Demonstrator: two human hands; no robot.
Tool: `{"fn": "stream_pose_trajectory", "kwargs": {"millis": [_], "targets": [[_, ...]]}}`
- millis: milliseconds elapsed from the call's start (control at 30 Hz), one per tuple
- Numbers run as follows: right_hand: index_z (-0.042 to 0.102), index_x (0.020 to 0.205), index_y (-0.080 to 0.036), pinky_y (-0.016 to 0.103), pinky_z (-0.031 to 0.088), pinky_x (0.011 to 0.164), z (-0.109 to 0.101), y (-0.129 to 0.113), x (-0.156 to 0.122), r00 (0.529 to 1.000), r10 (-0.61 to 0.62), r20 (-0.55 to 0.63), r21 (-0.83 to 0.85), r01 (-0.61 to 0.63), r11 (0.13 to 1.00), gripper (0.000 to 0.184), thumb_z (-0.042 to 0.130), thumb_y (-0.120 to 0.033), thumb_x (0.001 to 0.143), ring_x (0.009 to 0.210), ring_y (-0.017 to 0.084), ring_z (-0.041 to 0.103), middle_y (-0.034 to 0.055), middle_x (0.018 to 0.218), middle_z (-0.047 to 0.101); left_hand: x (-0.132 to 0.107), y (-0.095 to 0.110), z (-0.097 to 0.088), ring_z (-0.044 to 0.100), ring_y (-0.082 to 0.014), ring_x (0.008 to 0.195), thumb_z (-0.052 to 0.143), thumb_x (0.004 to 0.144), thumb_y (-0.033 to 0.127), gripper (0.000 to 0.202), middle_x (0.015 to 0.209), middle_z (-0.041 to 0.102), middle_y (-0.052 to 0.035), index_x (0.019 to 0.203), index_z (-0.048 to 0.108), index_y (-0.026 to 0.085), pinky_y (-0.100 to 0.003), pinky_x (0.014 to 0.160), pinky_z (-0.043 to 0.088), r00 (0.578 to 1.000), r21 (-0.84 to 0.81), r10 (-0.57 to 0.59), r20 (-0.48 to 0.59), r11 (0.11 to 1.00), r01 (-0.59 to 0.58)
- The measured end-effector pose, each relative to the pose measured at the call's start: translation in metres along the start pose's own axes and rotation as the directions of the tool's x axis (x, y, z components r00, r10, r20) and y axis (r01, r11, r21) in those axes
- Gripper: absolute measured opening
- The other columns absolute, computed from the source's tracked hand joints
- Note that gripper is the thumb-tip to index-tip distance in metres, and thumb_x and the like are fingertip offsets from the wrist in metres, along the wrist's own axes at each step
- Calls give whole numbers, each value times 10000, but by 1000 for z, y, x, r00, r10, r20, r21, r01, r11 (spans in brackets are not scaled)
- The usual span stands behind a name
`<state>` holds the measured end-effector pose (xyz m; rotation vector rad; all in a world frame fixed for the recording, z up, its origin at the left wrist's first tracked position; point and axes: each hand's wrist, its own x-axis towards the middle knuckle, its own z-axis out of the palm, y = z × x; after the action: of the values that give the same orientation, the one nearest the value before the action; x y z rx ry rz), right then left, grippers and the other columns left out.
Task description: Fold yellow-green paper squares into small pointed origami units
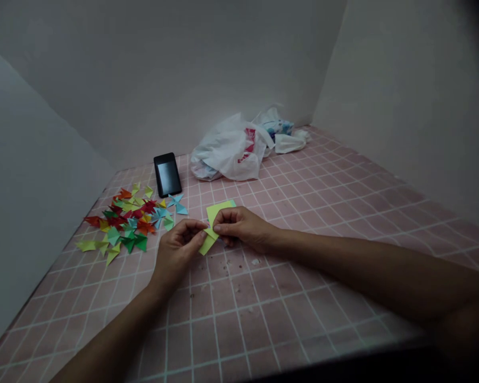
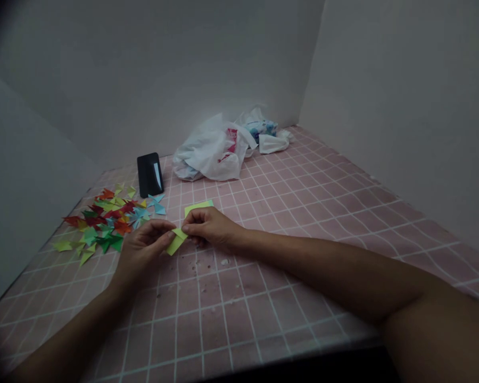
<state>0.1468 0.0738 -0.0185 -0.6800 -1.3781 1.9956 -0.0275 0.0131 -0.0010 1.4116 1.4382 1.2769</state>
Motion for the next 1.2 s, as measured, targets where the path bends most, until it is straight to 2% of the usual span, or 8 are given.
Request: {"fn": "stream_pose_trajectory", "kwargs": {"millis": [367,500,633,800,1200], "targets": [[564,726,-161,180,348,458,1,0,-1,1000,24,3,32,-24,999,136,662,-190,816,464,67,473,-46,527,544,-2,4,0,561,-121,562,747,663,262,95,617,647,21,706,697,194,-214,522,454,999,-45,-48,-15,998,48],[569,730,-163,179,336,445,2,0,-1,1000,30,-8,20,-30,999,125,657,-193,814,453,66,467,-47,518,541,-2,3,-2,571,-134,603,743,681,272,104,672,656,13,740,698,199,-223,554,455,999,-26,-45,6,999,45],[556,723,-167,177,333,440,4,-1,-1,999,5,-37,-13,-5,1000,120,637,-185,810,444,60,442,-62,509,518,0,2,-5,589,-151,654,687,760,331,167,769,683,-11,847,729,195,-234,579,446,996,8,-78,41,997,78],[559,716,-167,176,304,422,4,2,-1,999,-37,-24,-73,35,997,118,641,-192,797,439,55,408,-75,511,492,1,1,-4,512,-124,568,726,751,421,258,636,617,11,698,700,170,-225,535,393,985,50,-151,85,988,147],[548,722,-172,186,323,446,4,1,-1,999,-26,-22,-68,25,997,133,612,-177,838,456,63,436,-64,528,505,0,0,-2,509,-110,570,741,749,394,241,633,625,11,684,688,167,-211,523,386,993,60,-110,51,992,107]]}}
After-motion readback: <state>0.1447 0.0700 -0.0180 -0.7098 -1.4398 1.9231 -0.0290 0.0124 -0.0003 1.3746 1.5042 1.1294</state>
